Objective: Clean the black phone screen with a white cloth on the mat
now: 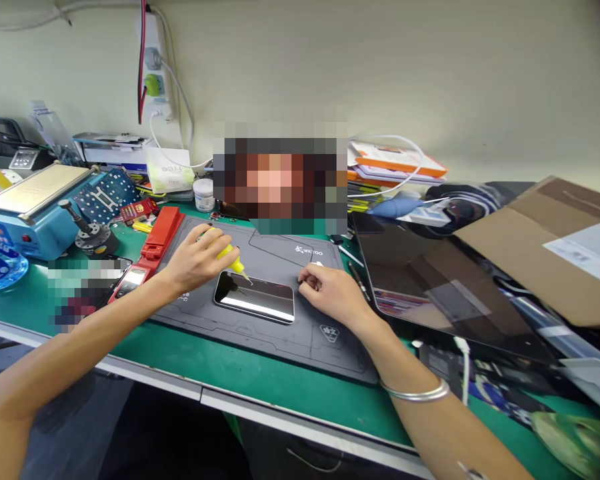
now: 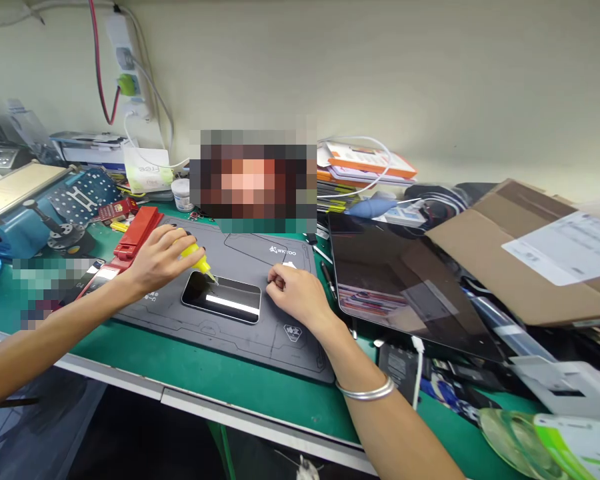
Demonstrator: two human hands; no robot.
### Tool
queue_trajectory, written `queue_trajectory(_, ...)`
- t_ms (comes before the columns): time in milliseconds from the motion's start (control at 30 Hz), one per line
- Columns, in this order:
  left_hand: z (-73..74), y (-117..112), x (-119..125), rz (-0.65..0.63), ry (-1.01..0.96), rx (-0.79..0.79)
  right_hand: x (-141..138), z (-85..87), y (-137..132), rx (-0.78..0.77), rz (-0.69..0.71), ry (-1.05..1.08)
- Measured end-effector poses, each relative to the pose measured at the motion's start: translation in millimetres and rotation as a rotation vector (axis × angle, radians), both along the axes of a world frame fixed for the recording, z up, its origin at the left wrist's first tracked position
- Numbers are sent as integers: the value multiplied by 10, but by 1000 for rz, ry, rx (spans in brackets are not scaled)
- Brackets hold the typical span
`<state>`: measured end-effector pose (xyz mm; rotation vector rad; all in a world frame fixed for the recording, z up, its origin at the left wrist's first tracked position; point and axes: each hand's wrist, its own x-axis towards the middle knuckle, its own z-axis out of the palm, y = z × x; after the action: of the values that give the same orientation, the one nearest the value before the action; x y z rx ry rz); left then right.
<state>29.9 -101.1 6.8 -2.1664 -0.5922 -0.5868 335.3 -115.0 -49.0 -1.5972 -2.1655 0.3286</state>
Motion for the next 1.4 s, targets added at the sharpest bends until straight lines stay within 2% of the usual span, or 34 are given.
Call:
queue_trajectory(167,54,-29,90,-41,15,62,10,13,-6,-6,9,5)
queue_trajectory(333,22,-27,100,-45,-6,74,10,25,-9,-24,15,13)
queue_trajectory(733,-38,4,131,10,4,-73,9,19,-10,-20,12,17)
queue_trajectory(833,-59,56,119,48,-81,-173,11,14,-11,-19,10,20)
queue_trajectory(933,-102,235,73,123,-313,-378,7,11,-10,-16,6,19)
queue_trajectory(1033,-132,563,-22,269,-628,-641,-5,10,-8,-11,9,15)
queue_trajectory(1233,-135,1254,-267,518,-876,-667,-30,7,0,8,8,-3)
queue_trajectory(1400,-218,1446,-341,649,-965,-714,-42,13,6,16,13,-23)
